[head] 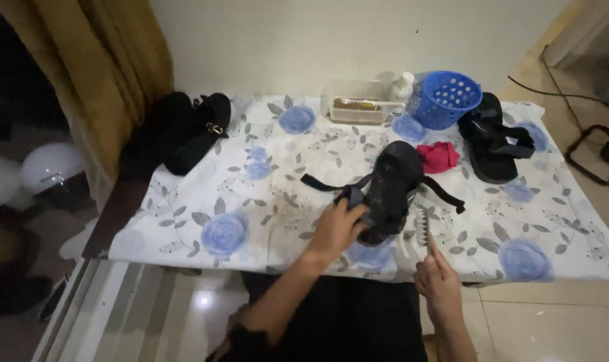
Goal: The person scrubs a black sandal with a green brush on a table covered with a floral cloth. They hold the sandal with one hand and scrub the sole and straps with the other, turning the sandal to reach different areas.
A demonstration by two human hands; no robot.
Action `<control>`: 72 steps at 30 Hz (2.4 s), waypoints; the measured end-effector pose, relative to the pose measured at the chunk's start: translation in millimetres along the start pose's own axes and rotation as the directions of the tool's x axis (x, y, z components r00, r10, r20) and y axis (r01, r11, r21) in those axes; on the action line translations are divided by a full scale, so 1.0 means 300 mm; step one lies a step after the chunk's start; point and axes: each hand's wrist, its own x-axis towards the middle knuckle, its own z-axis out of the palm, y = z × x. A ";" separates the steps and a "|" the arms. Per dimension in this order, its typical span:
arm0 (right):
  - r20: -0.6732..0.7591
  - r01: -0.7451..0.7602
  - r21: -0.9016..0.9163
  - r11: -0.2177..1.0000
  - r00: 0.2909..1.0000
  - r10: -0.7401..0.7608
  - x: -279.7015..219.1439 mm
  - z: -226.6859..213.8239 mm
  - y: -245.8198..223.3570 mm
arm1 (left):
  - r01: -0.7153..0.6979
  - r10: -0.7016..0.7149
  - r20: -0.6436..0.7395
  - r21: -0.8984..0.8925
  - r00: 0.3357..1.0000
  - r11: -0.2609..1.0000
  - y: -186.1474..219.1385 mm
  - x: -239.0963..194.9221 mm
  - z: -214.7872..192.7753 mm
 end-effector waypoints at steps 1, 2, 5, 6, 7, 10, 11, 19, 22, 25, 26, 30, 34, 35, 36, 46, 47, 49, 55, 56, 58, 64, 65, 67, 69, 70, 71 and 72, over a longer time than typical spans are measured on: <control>0.002 0.000 -0.005 1.000 1.000 0.000 -0.024 0.020 -0.011 | 0.003 -0.003 -0.004 -0.003 1.000 1.000 0.006 0.020 -0.022; -0.059 -0.001 -0.035 0.999 0.998 -0.001 -0.049 0.039 -0.022 | -0.025 0.024 0.058 0.029 0.998 0.999 0.013 0.040 -0.045; -0.176 -0.034 -0.108 0.994 0.984 0.014 -0.103 0.040 0.013 | -0.104 0.064 0.218 0.177 0.974 0.979 0.040 0.121 -0.068; -0.234 -0.072 -0.151 0.986 0.972 0.035 -0.118 0.028 0.037 | -0.158 0.062 0.319 0.283 0.946 0.946 0.051 0.149 -0.065; -0.233 -0.070 -0.150 0.986 0.972 0.033 -0.100 -0.005 0.088 | -0.158 0.063 0.318 0.285 0.946 0.946 0.050 0.169 -0.051; -0.205 -0.043 -0.631 0.775 0.972 -0.112 -0.076 -0.059 0.171 | -0.337 0.351 -0.010 0.258 0.936 0.905 0.056 0.228 -0.023; -0.127 0.008 -0.688 0.726 0.983 -0.131 -0.078 -0.041 0.144 | -0.365 0.383 0.028 0.377 0.923 0.851 0.062 0.262 -0.030; 0.112 0.120 -0.981 0.152 0.992 -0.056 0.046 0.049 0.111 | -0.315 0.281 0.255 0.103 0.925 0.944 -0.076 0.430 0.202; 0.185 0.184 -0.983 0.009 0.981 0.065 0.052 0.099 0.028 | -0.182 0.090 0.399 0.199 0.912 0.963 -0.105 0.432 0.223; -0.022 -0.028 -0.999 0.033 0.984 0.176 0.075 0.117 0.019 | -0.004 -0.025 0.300 0.095 0.954 0.995 -0.121 0.382 0.254; -0.068 -0.068 -0.998 0.001 0.997 0.043 0.100 0.104 0.084 | 0.071 -0.077 0.219 0.033 0.973 0.997 -0.151 0.376 0.316; -0.044 -0.044 -0.983 0.180 0.999 0.005 0.050 0.139 0.063 | 0.178 -0.190 0.166 0.086 0.968 0.980 -0.011 0.336 0.217; -0.137 -0.160 -0.972 0.169 0.980 0.142 0.010 0.128 -0.052 | 0.170 -0.186 0.173 0.102 0.967 0.980 0.008 0.341 0.199; -0.162 -0.186 -0.956 0.227 0.980 0.119 0.012 0.107 -0.052 | 0.261 -0.257 0.204 0.012 0.945 0.965 0.014 0.347 0.179; -0.189 -0.209 -0.936 0.283 0.977 0.097 0.014 0.084 -0.053 | 0.350 -0.324 0.241 -0.075 0.915 0.934 0.022 0.353 0.160; -0.248 -0.246 -0.931 0.269 0.968 0.027 0.065 0.024 0.026 | 0.257 -0.233 0.327 -0.031 0.916 0.966 0.107 0.273 0.052; -0.250 -0.246 -0.939 0.239 0.968 0.013 0.049 0.032 0.021 | 0.250 -0.235 0.329 -0.002 0.915 0.968 0.108 0.263 0.058; -0.256 -0.251 -0.945 0.208 0.967 0.006 0.026 0.039 0.024 | 0.244 -0.238 0.338 0.027 0.910 0.969 0.112 0.260 0.053; -0.066 -0.070 -0.997 -0.044 0.994 -0.091 -0.045 -0.015 0.202 | -0.061 0.053 0.316 0.016 0.947 0.998 -0.033 0.277 0.145; -0.070 -0.080 -0.991 -0.111 0.993 -0.096 -0.036 -0.044 0.194 | -0.113 0.108 0.225 0.009 0.968 0.994 -0.059 0.262 0.187; -0.073 -0.091 -0.980 -0.178 0.992 -0.103 0.003 -0.045 0.133 | -0.165 0.163 0.132 0.006 0.978 0.986 -0.090 0.250 0.223; 0.016 -0.014 -0.987 -0.161 0.983 -0.181 0.008 -0.001 0.186 | -0.047 0.077 0.148 -0.195 0.986 0.980 -0.068 0.221 0.206; -0.051 -0.053 -0.987 -0.150 0.999 -0.018 -0.016 -0.002 0.153 | -0.035 0.061 0.141 -0.180 0.988 0.983 -0.071 0.219 0.209; -0.117 -0.096 -0.985 -0.145 0.982 0.146 -0.014 -0.051 0.169 | -0.024 0.046 0.134 -0.165 0.990 0.986 -0.082 0.218 0.212; 0.082 -0.099 -0.902 -0.421 0.917 -0.390 0.035 -0.155 0.266 | 0.019 0.025 0.156 -0.279 0.987 0.960 -0.093 0.221 0.221; 0.080 -0.102 -0.900 -0.423 0.917 -0.391 0.060 -0.123 0.272 | 0.018 0.028 0.155 -0.282 0.988 0.959 -0.087 0.225 0.192; 0.257 -0.040 -0.874 -0.484 0.808 -0.531 0.073 -0.098 0.280 | 0.040 0.014 0.159 -0.331 0.987 0.943 -0.075 0.219 0.169; 0.421 0.004 -0.835 -0.550 0.650 -0.633 0.087 -0.073 0.288 | 0.062 0.001 0.164 -0.379 0.986 0.923 -0.064 0.214 0.146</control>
